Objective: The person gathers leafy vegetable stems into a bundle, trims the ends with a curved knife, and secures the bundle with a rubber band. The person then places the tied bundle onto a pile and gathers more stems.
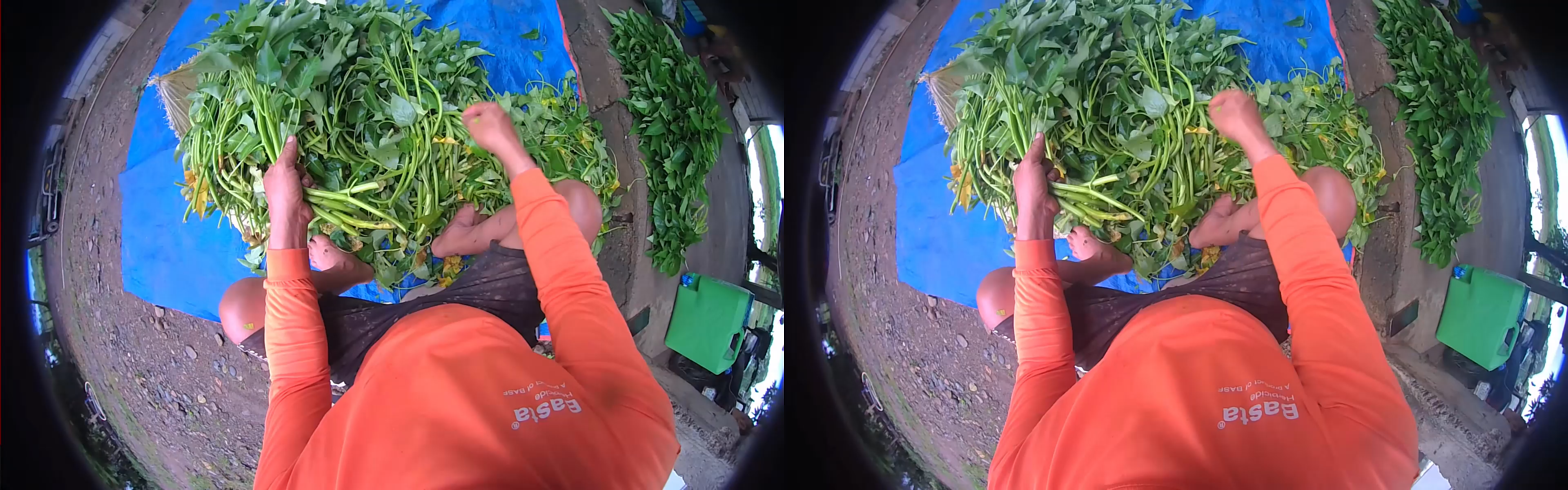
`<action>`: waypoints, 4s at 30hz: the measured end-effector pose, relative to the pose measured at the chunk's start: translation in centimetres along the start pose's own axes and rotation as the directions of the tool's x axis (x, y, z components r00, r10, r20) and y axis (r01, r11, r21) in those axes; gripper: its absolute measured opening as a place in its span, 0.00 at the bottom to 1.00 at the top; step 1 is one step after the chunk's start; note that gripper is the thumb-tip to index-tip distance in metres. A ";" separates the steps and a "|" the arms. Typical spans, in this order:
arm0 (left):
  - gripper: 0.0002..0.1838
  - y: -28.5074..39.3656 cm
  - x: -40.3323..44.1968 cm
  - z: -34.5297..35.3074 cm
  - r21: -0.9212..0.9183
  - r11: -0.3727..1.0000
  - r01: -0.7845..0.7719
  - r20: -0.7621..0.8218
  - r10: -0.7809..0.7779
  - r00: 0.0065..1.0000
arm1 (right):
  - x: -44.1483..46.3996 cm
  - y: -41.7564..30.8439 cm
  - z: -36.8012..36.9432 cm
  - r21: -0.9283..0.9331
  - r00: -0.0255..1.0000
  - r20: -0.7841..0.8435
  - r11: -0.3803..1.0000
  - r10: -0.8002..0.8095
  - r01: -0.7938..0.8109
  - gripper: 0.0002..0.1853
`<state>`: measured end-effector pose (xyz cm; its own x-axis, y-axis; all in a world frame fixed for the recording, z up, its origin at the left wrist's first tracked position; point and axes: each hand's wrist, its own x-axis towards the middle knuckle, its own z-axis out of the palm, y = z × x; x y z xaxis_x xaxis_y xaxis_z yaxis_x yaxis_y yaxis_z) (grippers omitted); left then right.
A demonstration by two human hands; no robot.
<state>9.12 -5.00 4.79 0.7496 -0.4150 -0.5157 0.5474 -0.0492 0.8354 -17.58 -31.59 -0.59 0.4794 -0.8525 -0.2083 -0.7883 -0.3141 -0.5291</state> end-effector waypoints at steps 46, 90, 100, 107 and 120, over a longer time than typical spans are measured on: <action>0.21 -4.0 1.0 -0.9 0.238 0.938 -0.252 -0.127 0.287 0.949 | -11.3 -11.5 -1.3 0.037 0.932 -0.231 0.955 -0.279 0.295 0.18; 0.14 -8.9 1.4 0.7 -0.156 0.985 0.073 0.228 -0.036 0.973 | -15.2 -11.2 5.9 0.009 0.709 -0.010 0.709 -0.705 0.705 0.13; 0.15 -11.2 1.9 -0.7 -0.193 0.968 0.160 0.162 -0.129 0.978 | -13.4 -8.7 11.2 0.302 0.807 0.273 0.843 -0.524 0.445 0.16; 0.14 -9.1 1.7 -0.7 -0.426 0.904 0.039 0.067 -0.012 0.998 | -16.4 -10.8 14.4 0.535 0.880 -0.126 0.716 -0.458 0.449 0.16; 0.12 -6.1 1.6 -1.6 -0.262 0.964 0.042 0.094 -0.017 0.995 | -0.1 1.4 16.3 0.262 0.996 -0.029 0.962 0.082 -0.072 0.27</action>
<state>7.61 -3.92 -1.42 0.7017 -0.4974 -0.5100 0.6564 0.1731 0.7343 -12.42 -25.17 -14.68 0.4017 -0.8870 -0.2275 -0.6920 -0.1313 -0.7098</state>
